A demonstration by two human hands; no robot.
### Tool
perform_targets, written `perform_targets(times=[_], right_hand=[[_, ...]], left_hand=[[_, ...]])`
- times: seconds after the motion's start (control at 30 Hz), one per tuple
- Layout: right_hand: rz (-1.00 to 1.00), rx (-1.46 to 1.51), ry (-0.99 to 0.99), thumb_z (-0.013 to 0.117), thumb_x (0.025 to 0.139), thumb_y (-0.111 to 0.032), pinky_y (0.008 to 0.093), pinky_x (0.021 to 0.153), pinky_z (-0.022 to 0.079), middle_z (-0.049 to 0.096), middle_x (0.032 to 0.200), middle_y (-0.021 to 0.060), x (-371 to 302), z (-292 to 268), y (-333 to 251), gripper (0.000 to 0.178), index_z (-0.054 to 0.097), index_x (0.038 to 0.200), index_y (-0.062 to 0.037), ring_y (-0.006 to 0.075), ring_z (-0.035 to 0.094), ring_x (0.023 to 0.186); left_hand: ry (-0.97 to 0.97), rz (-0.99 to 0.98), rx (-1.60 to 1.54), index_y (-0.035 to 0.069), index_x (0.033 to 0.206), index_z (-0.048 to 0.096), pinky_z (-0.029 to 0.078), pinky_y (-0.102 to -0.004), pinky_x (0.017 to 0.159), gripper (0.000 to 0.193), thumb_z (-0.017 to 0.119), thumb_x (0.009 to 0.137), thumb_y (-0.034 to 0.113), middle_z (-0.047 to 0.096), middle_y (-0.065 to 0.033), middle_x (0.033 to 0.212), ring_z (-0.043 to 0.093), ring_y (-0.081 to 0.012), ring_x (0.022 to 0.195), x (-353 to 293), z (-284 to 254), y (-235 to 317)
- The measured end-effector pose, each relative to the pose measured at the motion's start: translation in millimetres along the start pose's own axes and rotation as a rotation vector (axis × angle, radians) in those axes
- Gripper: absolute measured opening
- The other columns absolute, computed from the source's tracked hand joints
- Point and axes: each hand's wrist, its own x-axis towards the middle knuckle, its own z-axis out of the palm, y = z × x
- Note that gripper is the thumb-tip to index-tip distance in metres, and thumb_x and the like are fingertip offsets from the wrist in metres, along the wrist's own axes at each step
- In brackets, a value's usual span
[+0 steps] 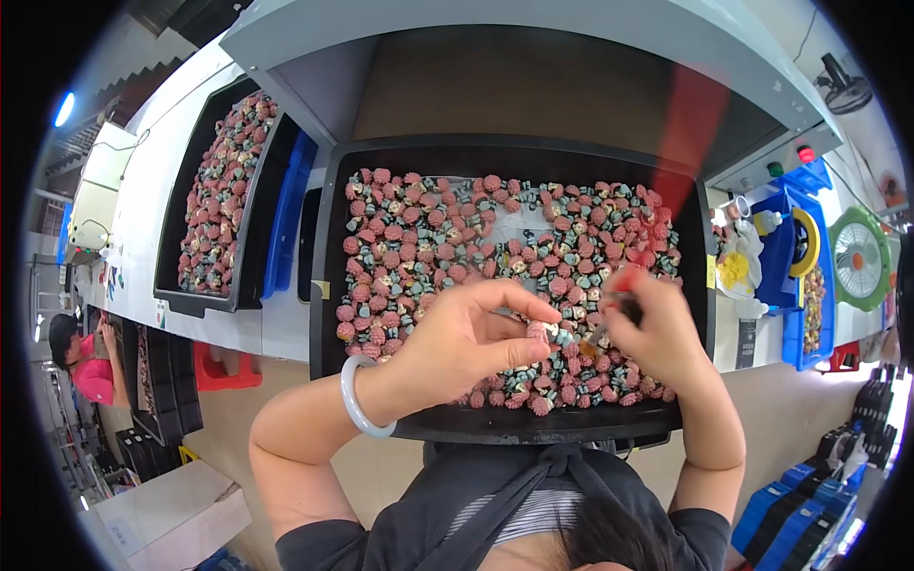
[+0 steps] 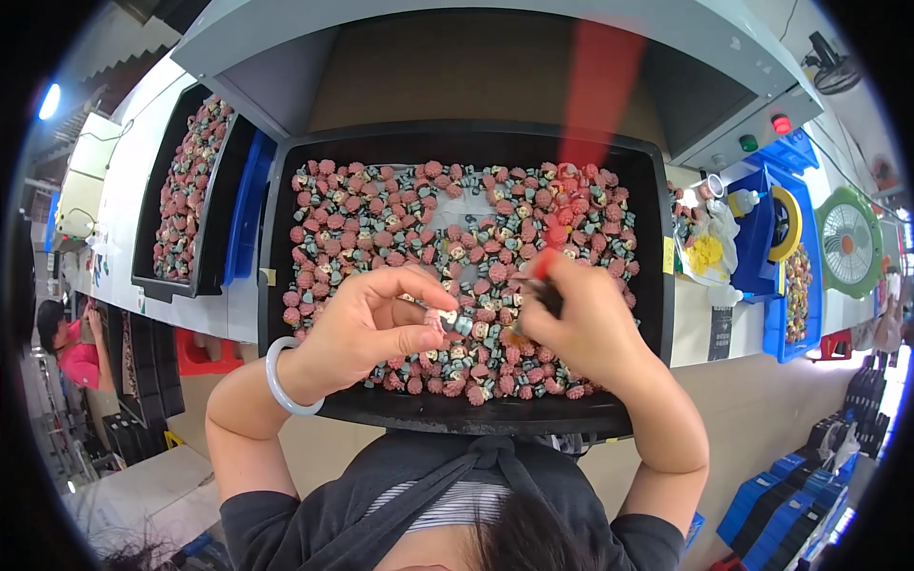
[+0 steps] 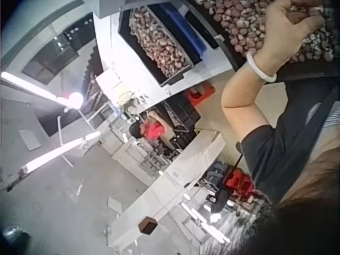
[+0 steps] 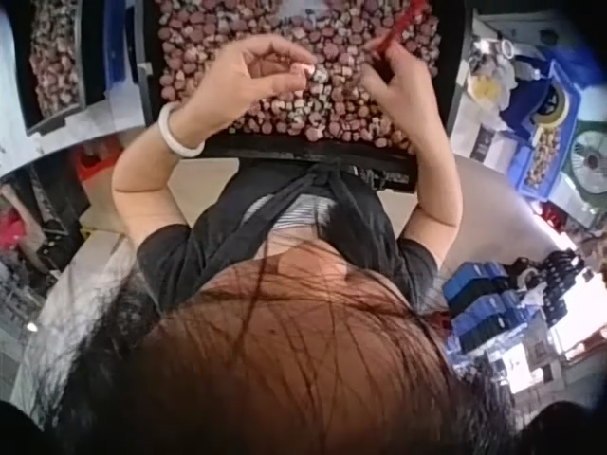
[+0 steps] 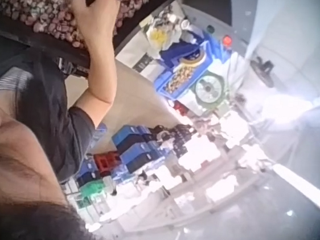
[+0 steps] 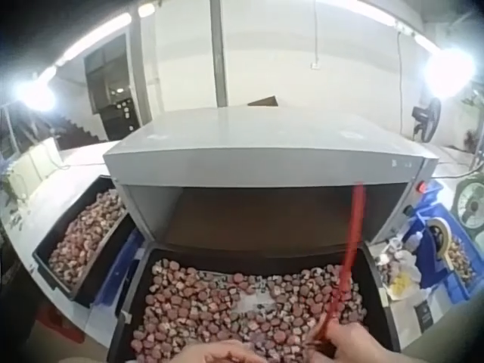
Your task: The worker is assembling small toy figurines at a factory workbench, picking up pieces and using a tool to apply small parts.
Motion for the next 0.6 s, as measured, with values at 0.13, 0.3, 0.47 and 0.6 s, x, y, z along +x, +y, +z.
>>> perform_targets(times=[0.13, 0.3, 0.47, 0.6], right_hand=[[-0.428, 0.399, 0.457, 0.041, 0.076, 0.0, 0.0214, 0.042, 0.037, 0.042, 0.056, 0.0044, -22.6, -3.3, -9.3, 0.007, 0.042, 0.083, -0.0026, 0.0088, 0.04, 0.046], [-0.689, -0.02, 0.237, 0.058, 0.065, 0.002, 0.0265, 0.049, 0.045, 0.054, 0.062, 0.0039, -17.5, 9.4, -22.4, 0.015, 0.052, 0.075, -0.0071, 0.0162, 0.056, 0.053], [-0.504, 0.374, 0.487, 0.059, 0.062, 0.006, 0.0259, 0.05, 0.045, 0.054, 0.066, 0.0062, -16.4, 9.4, -2.9, 0.023, 0.051, 0.08, -0.0051, 0.0162, 0.055, 0.053], [-0.653, -0.23, 0.306, 0.05, 0.072, 0.007, 0.0253, 0.046, 0.042, 0.053, 0.066, 0.0091, -7.4, 7.0, -7.0, 0.019, 0.045, 0.089, -0.0012, 0.0161, 0.052, 0.052]], left_hand=[[0.062, -0.054, -0.029, -0.004, 0.093, 0.054, 0.052, -0.0281, 0.074, 0.017, 0.06, 0.078, -0.002, 0.055, -0.0074, 0.089, 0.06, -0.0152, 0.083, 2.9, 1.0, -4.1], [0.008, -0.09, -0.003, -0.005, 0.087, 0.054, 0.052, -0.0282, 0.074, 0.012, 0.06, 0.078, 0.0, 0.058, -0.0076, 0.083, 0.062, -0.0166, 0.078, 6.4, 3.7, -10.9], [0.084, -0.152, 0.025, -0.004, 0.085, 0.054, 0.052, -0.0281, 0.073, 0.01, 0.06, 0.078, 0.001, 0.059, -0.0082, 0.081, 0.062, -0.0176, 0.077, 9.9, 0.6, -9.1], [0.028, -0.155, -0.039, -0.004, 0.085, 0.054, 0.053, -0.0285, 0.072, 0.011, 0.061, 0.078, 0.002, 0.059, -0.0095, 0.082, 0.062, -0.0172, 0.076, 9.7, 1.3, -11.6]])
